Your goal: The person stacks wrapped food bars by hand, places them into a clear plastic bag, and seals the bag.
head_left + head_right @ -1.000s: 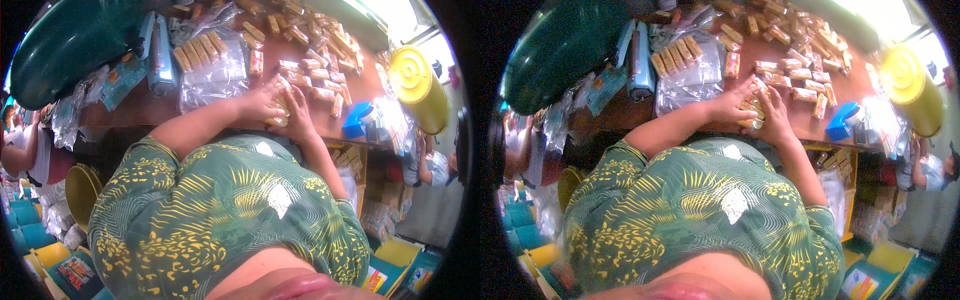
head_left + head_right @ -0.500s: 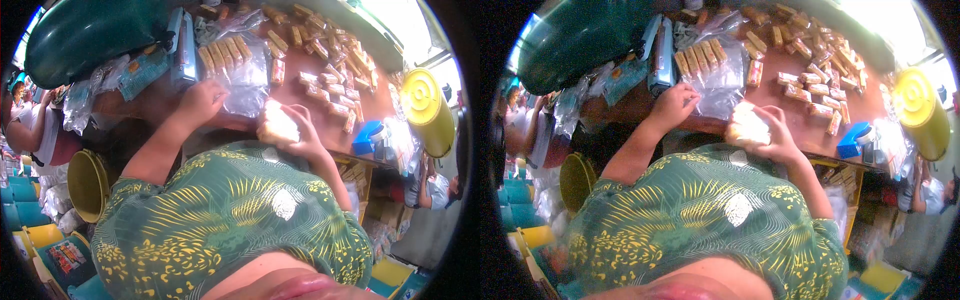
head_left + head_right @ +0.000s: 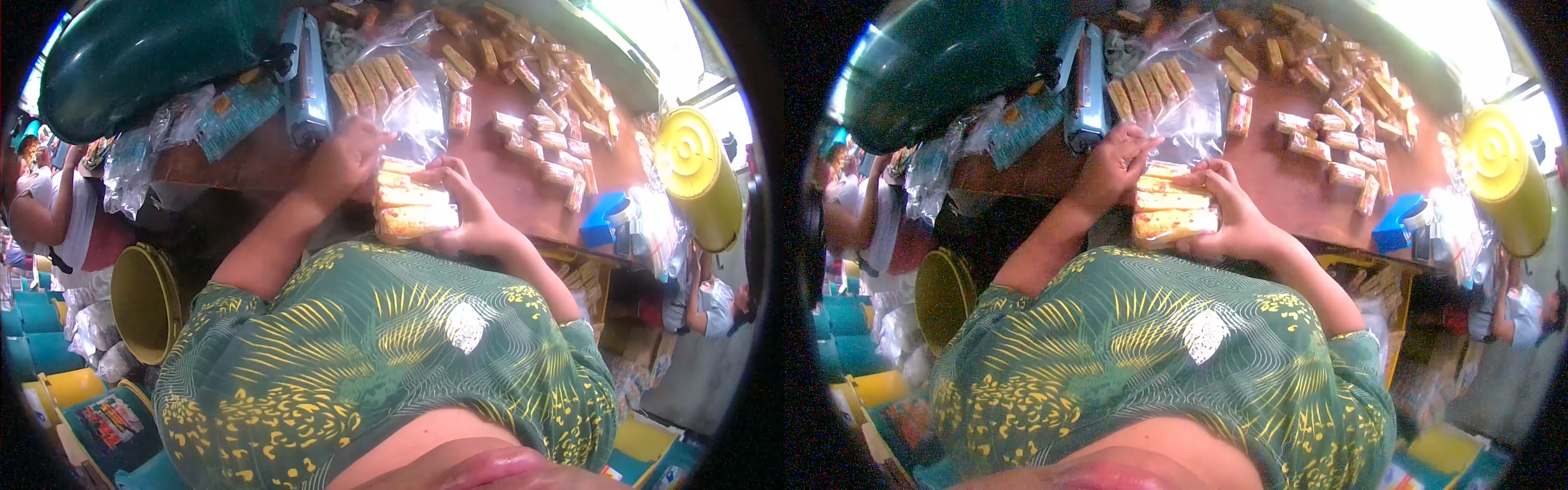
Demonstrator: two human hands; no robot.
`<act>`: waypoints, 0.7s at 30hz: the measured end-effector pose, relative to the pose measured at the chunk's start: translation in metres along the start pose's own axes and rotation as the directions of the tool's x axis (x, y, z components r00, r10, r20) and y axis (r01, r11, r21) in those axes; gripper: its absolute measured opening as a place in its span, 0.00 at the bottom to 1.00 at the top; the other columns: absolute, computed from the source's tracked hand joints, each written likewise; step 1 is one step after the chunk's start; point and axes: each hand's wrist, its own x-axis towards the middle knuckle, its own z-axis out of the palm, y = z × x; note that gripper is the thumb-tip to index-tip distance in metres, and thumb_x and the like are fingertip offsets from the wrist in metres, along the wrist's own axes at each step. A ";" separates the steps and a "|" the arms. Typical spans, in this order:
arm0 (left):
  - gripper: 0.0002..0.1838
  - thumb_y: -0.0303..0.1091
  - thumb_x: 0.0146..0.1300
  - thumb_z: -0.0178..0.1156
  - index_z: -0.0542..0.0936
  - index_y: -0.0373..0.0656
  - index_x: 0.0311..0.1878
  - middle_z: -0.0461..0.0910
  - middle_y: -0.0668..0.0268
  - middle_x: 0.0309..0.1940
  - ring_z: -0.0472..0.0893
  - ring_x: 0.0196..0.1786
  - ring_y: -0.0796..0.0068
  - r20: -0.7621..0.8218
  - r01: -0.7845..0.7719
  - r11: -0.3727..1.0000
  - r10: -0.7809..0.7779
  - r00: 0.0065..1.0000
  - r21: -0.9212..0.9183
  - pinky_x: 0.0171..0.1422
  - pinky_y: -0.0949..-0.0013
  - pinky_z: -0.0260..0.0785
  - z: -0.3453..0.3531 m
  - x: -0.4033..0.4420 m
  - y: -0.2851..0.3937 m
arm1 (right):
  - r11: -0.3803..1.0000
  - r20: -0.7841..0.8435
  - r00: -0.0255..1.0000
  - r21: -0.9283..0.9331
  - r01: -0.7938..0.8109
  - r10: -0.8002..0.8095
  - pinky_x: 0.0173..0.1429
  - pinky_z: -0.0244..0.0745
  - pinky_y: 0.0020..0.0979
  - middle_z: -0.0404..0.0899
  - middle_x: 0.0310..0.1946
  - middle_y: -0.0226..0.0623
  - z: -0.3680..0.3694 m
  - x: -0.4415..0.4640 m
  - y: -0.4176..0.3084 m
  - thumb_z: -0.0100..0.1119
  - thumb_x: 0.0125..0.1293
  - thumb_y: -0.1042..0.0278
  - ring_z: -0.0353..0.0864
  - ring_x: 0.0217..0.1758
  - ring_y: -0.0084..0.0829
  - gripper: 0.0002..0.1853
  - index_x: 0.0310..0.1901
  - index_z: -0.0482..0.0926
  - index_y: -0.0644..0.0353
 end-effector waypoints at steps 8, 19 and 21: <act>0.29 0.24 0.66 0.61 0.70 0.36 0.71 0.69 0.52 0.72 0.68 0.75 0.52 -0.104 -0.248 0.947 0.231 0.967 -0.203 0.79 0.59 0.58 0.015 -0.005 0.012 | 0.985 -0.382 0.924 -0.168 -0.035 -0.032 0.75 0.62 0.37 0.63 0.57 0.42 0.007 0.022 0.028 0.82 0.40 0.61 0.60 0.70 0.41 0.40 0.58 0.75 0.62; 0.35 0.19 0.57 0.52 0.67 0.31 0.72 0.64 0.46 0.74 0.81 0.56 0.43 0.006 -0.157 0.975 0.158 0.987 0.157 0.64 0.53 0.75 0.025 0.010 0.034 | 0.814 -0.509 0.853 -0.541 -0.214 -0.114 0.68 0.68 0.49 0.68 0.60 0.50 0.003 0.039 0.050 0.81 0.41 0.60 0.63 0.69 0.52 0.36 0.55 0.76 0.56; 0.35 0.20 0.58 0.53 0.66 0.31 0.72 0.64 0.46 0.74 0.82 0.56 0.43 0.124 -0.177 0.961 0.153 0.980 0.214 0.63 0.52 0.75 0.031 0.007 0.049 | 0.736 -0.482 0.870 -0.627 -0.257 -0.107 0.69 0.67 0.53 0.66 0.64 0.50 0.000 0.041 0.048 0.79 0.45 0.59 0.62 0.70 0.54 0.36 0.58 0.75 0.55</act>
